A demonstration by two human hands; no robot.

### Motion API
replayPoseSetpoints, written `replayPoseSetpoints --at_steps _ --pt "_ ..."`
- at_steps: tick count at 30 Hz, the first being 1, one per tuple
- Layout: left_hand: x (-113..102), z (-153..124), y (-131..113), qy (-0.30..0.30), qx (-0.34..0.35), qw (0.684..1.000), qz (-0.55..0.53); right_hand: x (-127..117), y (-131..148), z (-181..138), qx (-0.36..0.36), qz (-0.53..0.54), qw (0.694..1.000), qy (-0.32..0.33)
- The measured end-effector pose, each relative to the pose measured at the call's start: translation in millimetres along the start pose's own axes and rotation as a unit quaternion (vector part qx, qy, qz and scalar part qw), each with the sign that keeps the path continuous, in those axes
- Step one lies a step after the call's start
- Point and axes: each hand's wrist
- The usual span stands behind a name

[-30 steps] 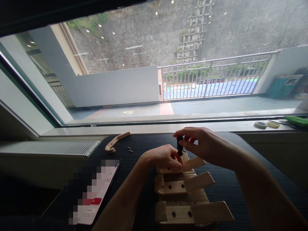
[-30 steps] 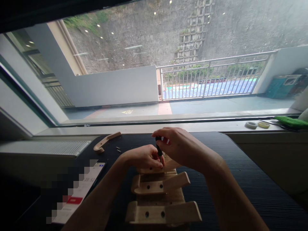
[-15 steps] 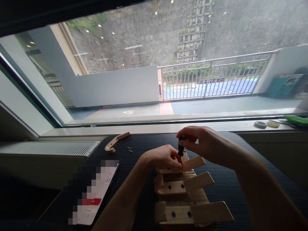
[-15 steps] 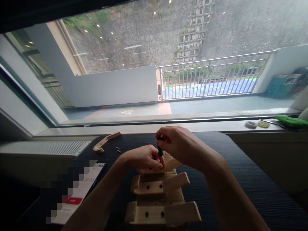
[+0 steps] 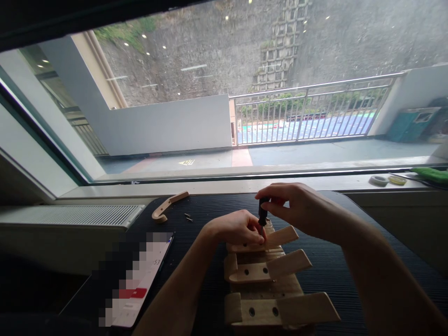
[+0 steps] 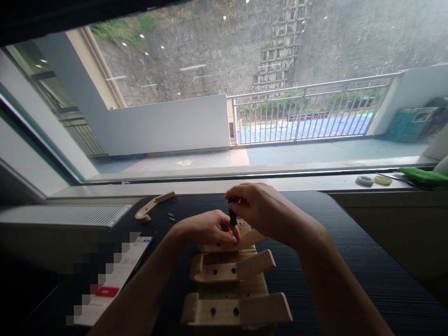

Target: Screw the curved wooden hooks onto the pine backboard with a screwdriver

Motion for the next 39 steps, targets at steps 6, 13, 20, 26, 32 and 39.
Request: replayPoseSetpoints --at_steps 6,13,20,26,32,39 --pt "0 0 3 0.01 0.016 1.0 -0.015 0 -1 1 0.012 -0.013 1.0 0.008" --pt "-1 0 2 0.01 0.011 0.999 -0.033 1 7 -2 0.009 0.042 0.999 0.022" --pt "-2 -2 3 0.002 -0.007 1.0 -0.03 -1 4 -1 0.017 0.023 0.999 0.02" --pt "-2 -1 5 0.009 -0.003 0.999 -0.042 3 9 1 -0.011 0.007 1.0 0.02" --pt "1 1 6 -0.008 -0.006 0.999 -0.031 5 5 -2 -0.002 0.017 1.0 0.019" --pt "0 0 5 0.005 -0.004 0.999 -0.048 4 6 0 -0.002 0.012 1.0 0.022"
Point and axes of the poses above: each hand's wrist, its own z-axis towards the middle knuckle, its own x-axis out of the palm, y = z × x, and after that the axes turned 3 degrees about z, right-handed
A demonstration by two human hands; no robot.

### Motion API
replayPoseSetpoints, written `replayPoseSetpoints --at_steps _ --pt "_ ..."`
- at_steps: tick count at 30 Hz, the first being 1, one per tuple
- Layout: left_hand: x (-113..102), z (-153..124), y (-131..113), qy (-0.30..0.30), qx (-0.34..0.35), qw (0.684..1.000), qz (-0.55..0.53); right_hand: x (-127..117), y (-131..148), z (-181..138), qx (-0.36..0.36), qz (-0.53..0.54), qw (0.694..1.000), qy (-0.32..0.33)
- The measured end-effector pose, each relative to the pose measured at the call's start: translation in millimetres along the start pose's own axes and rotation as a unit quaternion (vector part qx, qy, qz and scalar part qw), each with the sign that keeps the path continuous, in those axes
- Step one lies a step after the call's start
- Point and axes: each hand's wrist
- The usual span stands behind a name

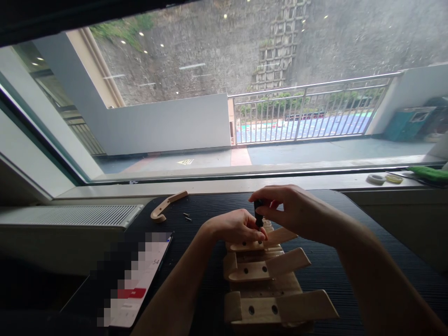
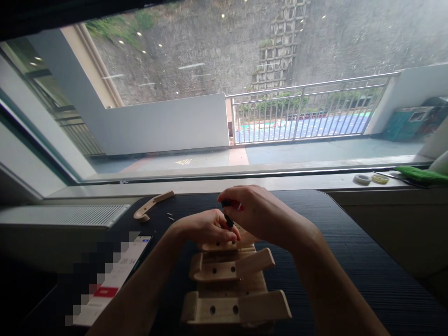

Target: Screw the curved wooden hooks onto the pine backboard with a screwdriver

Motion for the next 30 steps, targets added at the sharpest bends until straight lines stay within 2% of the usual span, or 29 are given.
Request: replayPoseSetpoints --at_steps 7,30 --pt "1.4 2.0 0.0 -0.018 0.004 0.999 0.027 1.2 0.2 -0.2 0.005 -0.001 1.0 -0.012" --pt "1.7 1.5 -1.1 0.0 0.012 1.0 -0.011 -2.2 -1.4 -0.4 0.007 -0.014 1.0 -0.011"
Point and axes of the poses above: each hand's wrist, its own z-axis towards the middle knuckle, its own x-axis out of the palm, y = z × x, and after that the axes turned 3 degrees about z, right-handed
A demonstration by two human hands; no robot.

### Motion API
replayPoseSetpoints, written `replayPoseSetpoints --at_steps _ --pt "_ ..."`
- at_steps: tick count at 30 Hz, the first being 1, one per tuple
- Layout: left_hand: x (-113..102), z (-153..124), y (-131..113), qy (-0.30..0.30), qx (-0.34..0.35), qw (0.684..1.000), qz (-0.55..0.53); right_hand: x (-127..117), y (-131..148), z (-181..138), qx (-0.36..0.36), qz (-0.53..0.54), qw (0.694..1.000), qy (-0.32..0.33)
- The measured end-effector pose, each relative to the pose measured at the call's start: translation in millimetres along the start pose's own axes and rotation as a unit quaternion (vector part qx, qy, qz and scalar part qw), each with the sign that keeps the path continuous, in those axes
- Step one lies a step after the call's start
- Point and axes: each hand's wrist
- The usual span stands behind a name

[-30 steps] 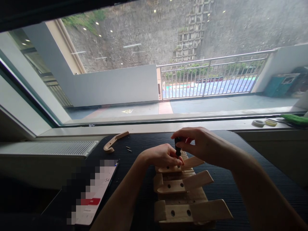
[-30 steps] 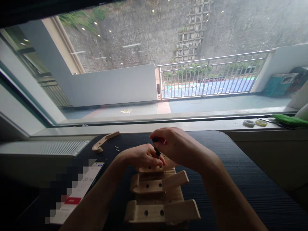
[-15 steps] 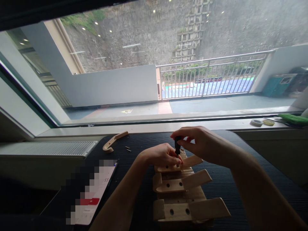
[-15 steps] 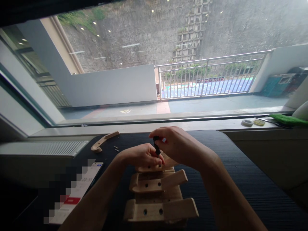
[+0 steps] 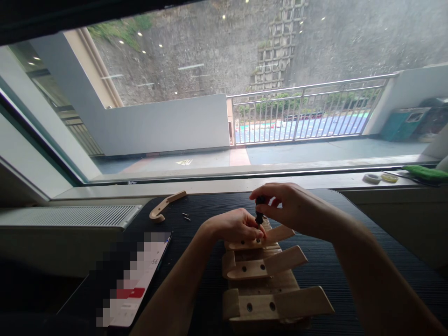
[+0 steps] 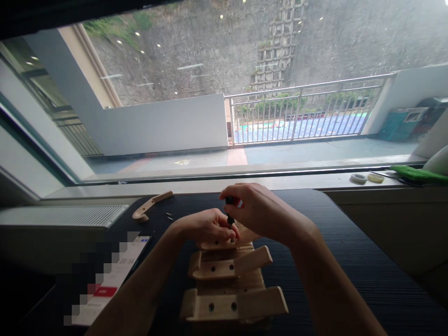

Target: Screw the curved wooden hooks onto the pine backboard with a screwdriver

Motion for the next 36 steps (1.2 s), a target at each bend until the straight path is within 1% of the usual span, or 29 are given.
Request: replayPoseSetpoints --at_steps 9,18,23,29,36 --pt "0.2 0.4 0.6 0.0 0.002 1.0 0.015 2.1 -2.2 0.1 -0.001 0.027 1.0 0.002" --pt "-0.2 1.2 2.2 0.01 0.004 1.0 -0.008 3.0 -2.9 2.9 0.003 0.015 1.0 -0.003" --pt "0.3 0.8 1.2 -0.003 0.002 1.0 0.007 3.0 -1.3 1.5 -0.009 0.011 1.0 -0.011" --pt "-0.2 -0.3 -1.9 0.006 -0.006 1.0 0.006 2.3 -4.6 0.4 -0.006 0.021 1.0 -0.002" --pt "-0.4 0.0 -1.1 0.011 -0.001 1.0 -0.004 1.1 -4.4 2.6 -0.004 0.007 1.0 -0.008"
Point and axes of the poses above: each hand's wrist, its own z-axis towards the middle knuckle, its own x-axis out of the palm, y = z × x, and after that the axes turned 3 degrees about z, right-handed
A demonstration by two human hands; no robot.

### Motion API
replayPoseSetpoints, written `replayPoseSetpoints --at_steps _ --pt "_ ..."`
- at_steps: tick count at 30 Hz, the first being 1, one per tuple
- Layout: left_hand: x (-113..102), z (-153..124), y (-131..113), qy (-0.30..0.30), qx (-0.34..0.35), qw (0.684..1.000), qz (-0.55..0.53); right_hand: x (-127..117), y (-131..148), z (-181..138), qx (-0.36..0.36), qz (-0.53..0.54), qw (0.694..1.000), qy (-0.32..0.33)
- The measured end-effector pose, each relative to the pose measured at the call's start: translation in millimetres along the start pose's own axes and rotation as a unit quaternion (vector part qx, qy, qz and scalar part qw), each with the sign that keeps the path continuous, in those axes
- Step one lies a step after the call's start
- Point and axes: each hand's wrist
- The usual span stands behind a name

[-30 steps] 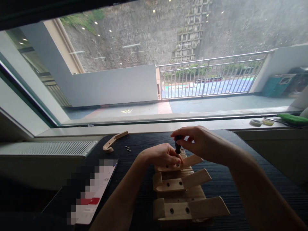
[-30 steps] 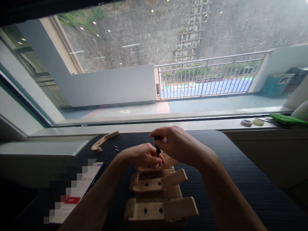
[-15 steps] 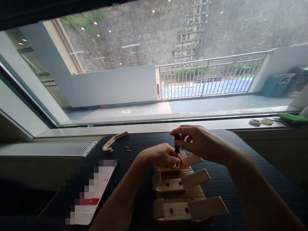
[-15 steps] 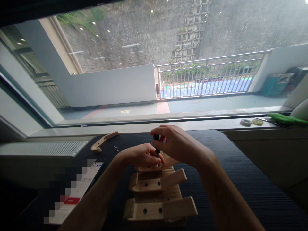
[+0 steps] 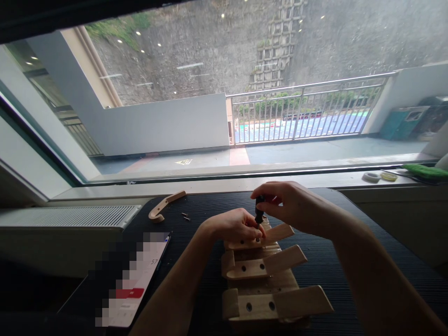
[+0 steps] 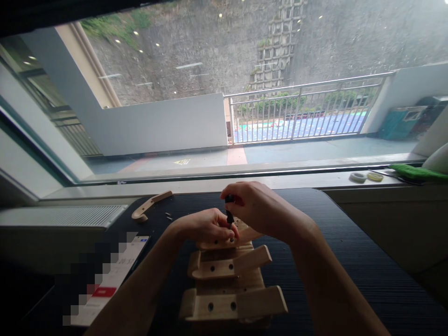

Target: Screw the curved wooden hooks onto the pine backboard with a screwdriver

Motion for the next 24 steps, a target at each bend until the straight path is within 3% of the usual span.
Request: replayPoseSetpoints --at_steps 24 --pt "-0.6 -1.7 -2.0 0.005 0.0 1.0 0.004 -0.8 -0.2 0.4 0.002 0.034 0.999 -0.01"
Point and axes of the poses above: each hand's wrist, its own z-axis towards the middle knuckle, its own x-axis out of the palm, y = z × x, and after that the axes turned 3 degrees about z, right-handed
